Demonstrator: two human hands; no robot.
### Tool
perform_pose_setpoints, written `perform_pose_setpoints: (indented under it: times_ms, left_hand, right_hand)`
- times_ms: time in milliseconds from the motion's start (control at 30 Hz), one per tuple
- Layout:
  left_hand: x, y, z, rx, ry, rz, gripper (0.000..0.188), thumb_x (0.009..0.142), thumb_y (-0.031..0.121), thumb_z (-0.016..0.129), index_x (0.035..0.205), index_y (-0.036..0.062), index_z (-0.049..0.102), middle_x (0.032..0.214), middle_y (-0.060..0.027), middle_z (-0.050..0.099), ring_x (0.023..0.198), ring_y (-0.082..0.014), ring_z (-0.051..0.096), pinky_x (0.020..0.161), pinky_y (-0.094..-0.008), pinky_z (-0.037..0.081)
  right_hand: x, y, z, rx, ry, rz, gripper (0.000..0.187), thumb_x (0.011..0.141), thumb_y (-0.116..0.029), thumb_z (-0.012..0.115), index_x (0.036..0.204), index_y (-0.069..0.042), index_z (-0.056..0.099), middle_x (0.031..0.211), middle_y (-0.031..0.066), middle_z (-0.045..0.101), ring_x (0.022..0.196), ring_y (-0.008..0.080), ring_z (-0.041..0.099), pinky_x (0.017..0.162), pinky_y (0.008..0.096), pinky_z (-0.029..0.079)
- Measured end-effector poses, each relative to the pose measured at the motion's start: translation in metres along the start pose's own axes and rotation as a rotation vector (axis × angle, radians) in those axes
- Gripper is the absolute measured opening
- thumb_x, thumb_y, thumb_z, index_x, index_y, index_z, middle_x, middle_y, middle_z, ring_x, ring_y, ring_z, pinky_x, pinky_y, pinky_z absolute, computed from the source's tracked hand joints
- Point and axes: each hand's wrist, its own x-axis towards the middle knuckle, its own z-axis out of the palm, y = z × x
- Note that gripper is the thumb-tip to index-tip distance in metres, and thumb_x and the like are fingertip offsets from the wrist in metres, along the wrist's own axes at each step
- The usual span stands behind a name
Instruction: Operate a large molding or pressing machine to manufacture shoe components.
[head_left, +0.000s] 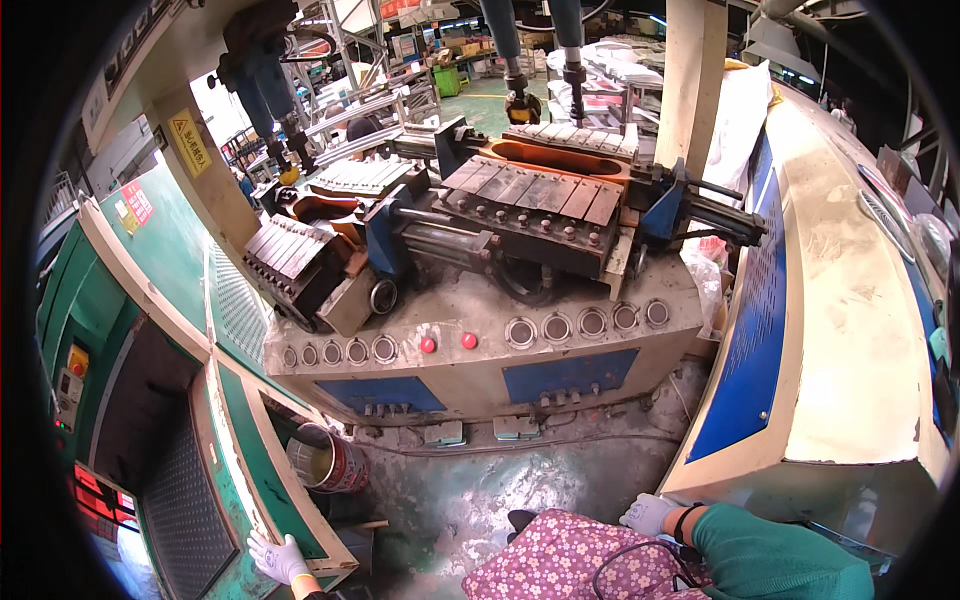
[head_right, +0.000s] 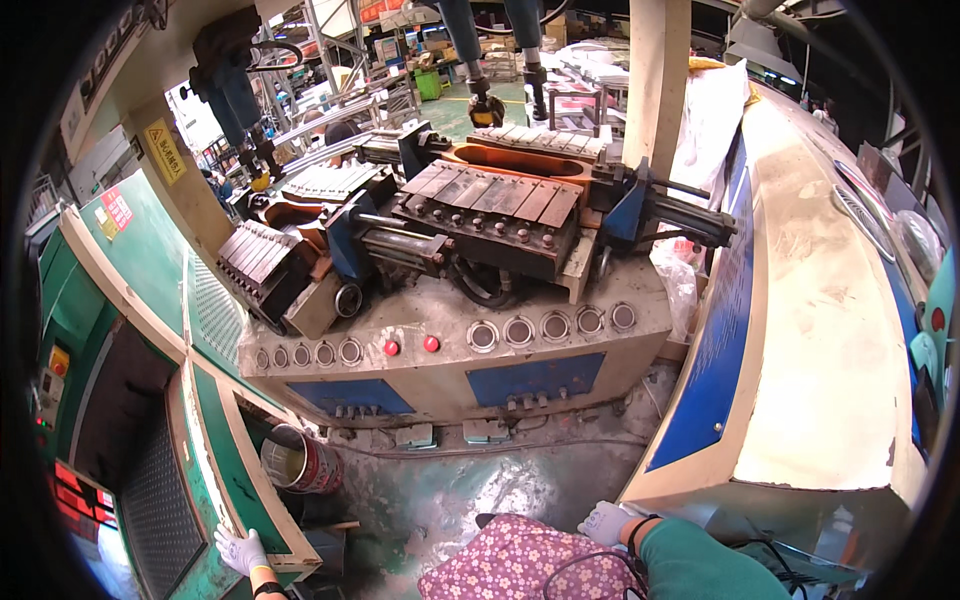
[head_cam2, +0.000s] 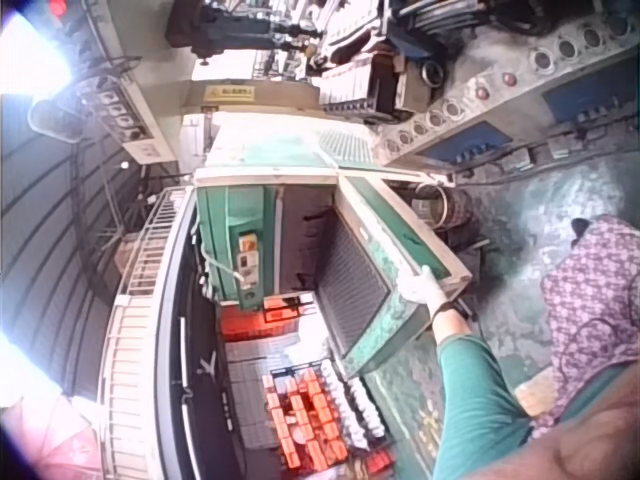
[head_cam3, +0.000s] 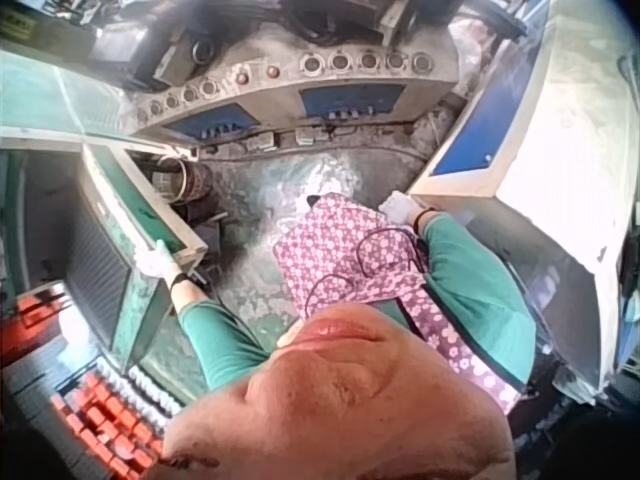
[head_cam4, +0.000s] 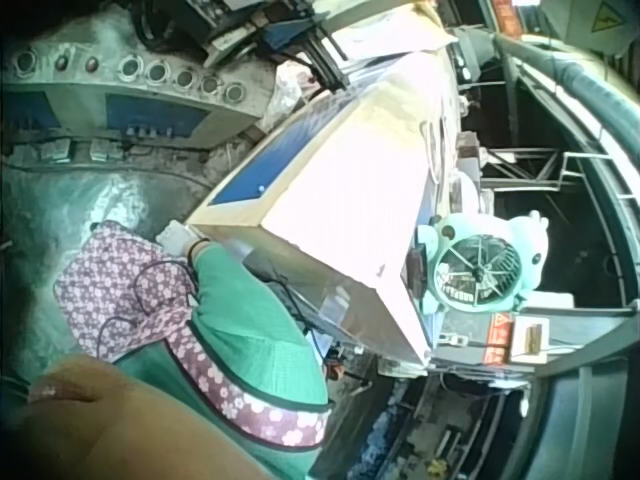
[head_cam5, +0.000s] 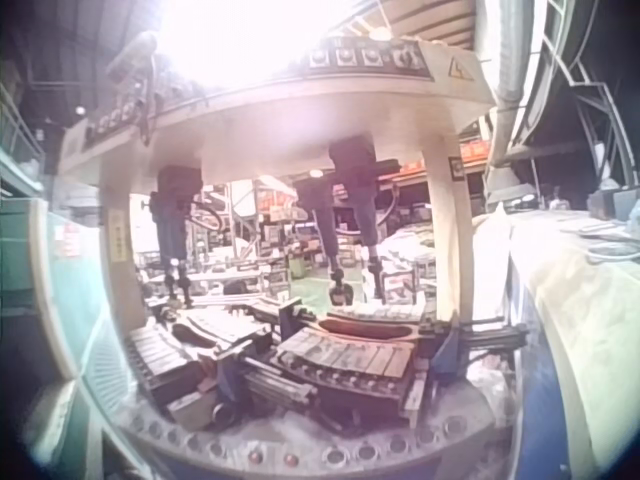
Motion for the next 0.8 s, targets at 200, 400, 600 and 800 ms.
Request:
perform_pose_setpoints:
  times_ms: [200, 400, 600, 800]
  left_hand:
    - [-0.001, 0.000, 0.000, 0.004, 0.003, 0.005, 0.090, 0.081, 0.041, 0.073, 0.157, 0.0185, 0.029, 0.161, -0.0110, 0.033, 0.146, -0.0308, 0.035, 0.118, -0.0439, 0.031]
    - [0.000, -0.001, 0.001, 0.000, 0.010, -0.001, 0.090, 0.081, 0.041, 0.073, 0.157, 0.0182, 0.030, 0.161, -0.0109, 0.033, 0.145, -0.0310, 0.035, 0.118, -0.0437, 0.031]
    - [-0.001, -0.001, 0.002, -0.030, 0.041, 0.003, 0.090, 0.078, 0.038, 0.075, 0.155, 0.0154, 0.034, 0.160, -0.0103, 0.036, 0.145, -0.0316, 0.036, 0.118, -0.0449, 0.032]
    - [0.001, -0.002, 0.004, -0.024, 0.044, 0.009, 0.089, 0.078, 0.039, 0.075, 0.154, 0.0149, 0.035, 0.160, -0.0104, 0.036, 0.144, -0.0317, 0.037, 0.117, -0.0449, 0.033]
  right_hand:
    - [0.000, 0.000, -0.001, -0.006, -0.006, -0.004, 0.025, 0.097, -0.028, 0.046, 0.103, -0.015, 0.067, 0.089, 0.0070, 0.072, 0.086, 0.0264, 0.071, 0.073, 0.0398, 0.049]
    - [-0.003, -0.002, -0.006, -0.005, -0.009, 0.002, 0.026, 0.097, -0.027, 0.046, 0.103, -0.015, 0.067, 0.091, 0.0068, 0.073, 0.088, 0.0254, 0.071, 0.076, 0.0390, 0.048]
    - [-0.005, -0.003, -0.012, -0.002, -0.039, 0.007, 0.027, 0.097, -0.027, 0.045, 0.107, -0.015, 0.067, 0.095, 0.0066, 0.073, 0.091, 0.0246, 0.071, 0.077, 0.0387, 0.048]
    - [-0.004, -0.004, -0.015, -0.005, -0.062, 0.014, 0.028, 0.098, -0.027, 0.045, 0.110, -0.016, 0.067, 0.099, 0.0063, 0.073, 0.094, 0.0247, 0.071, 0.079, 0.0386, 0.047]
